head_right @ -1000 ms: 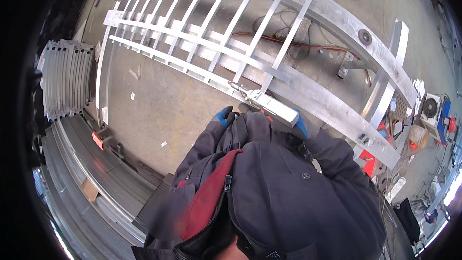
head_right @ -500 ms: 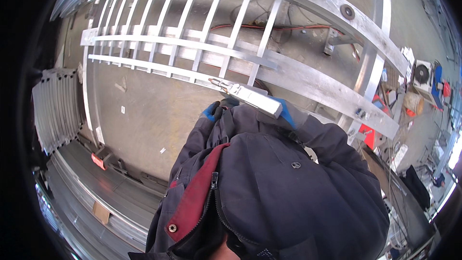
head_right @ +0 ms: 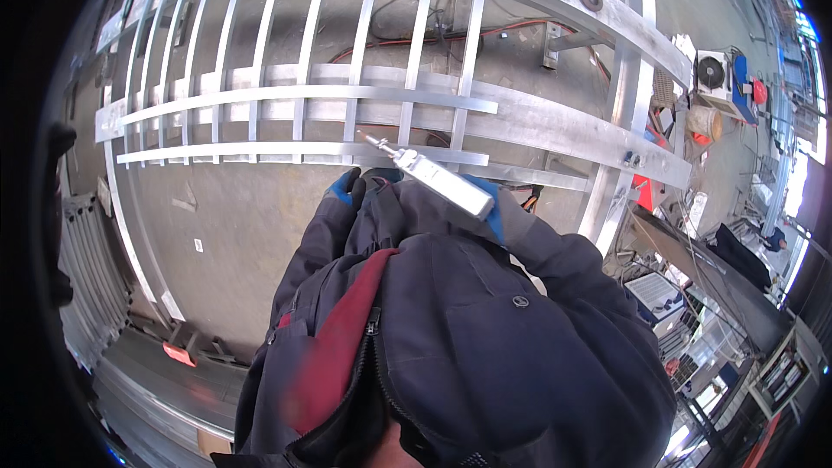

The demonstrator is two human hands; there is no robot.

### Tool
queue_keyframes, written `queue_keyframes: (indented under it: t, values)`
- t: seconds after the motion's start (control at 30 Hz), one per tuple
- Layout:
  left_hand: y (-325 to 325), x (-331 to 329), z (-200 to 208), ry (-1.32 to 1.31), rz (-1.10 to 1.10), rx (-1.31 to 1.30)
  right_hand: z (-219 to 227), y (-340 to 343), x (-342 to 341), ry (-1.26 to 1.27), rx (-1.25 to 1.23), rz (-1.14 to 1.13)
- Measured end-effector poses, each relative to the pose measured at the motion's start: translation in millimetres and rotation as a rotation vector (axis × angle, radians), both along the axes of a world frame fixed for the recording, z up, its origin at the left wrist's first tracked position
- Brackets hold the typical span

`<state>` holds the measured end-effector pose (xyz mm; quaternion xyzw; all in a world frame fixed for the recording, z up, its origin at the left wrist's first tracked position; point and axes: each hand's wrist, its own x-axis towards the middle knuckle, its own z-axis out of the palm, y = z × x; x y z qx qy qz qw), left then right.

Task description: The person welds joints on a large aluminum ladder-like frame using a handheld welding torch. They repeatedly position the torch, weld seams, and reposition the frame to access different joints.

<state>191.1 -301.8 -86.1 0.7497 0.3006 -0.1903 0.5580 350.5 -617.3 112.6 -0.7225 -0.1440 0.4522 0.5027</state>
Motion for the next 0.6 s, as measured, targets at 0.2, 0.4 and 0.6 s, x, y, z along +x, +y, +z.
queue_keyframes:
  t: [0.2, 0.4, 0.6]
  values:
    - [36, 28, 10, -0.011, -0.195, -0.002, 21, -41, -28, -0.182, -0.012, -0.248]
    - [23, 54, 6, -0.027, -0.355, -0.083, 54, -113, -79, 0.070, -0.118, -0.546]
    - [4, 75, 20, 0.054, -0.461, -0.055, 79, -85, -124, 0.455, -0.235, -0.724]
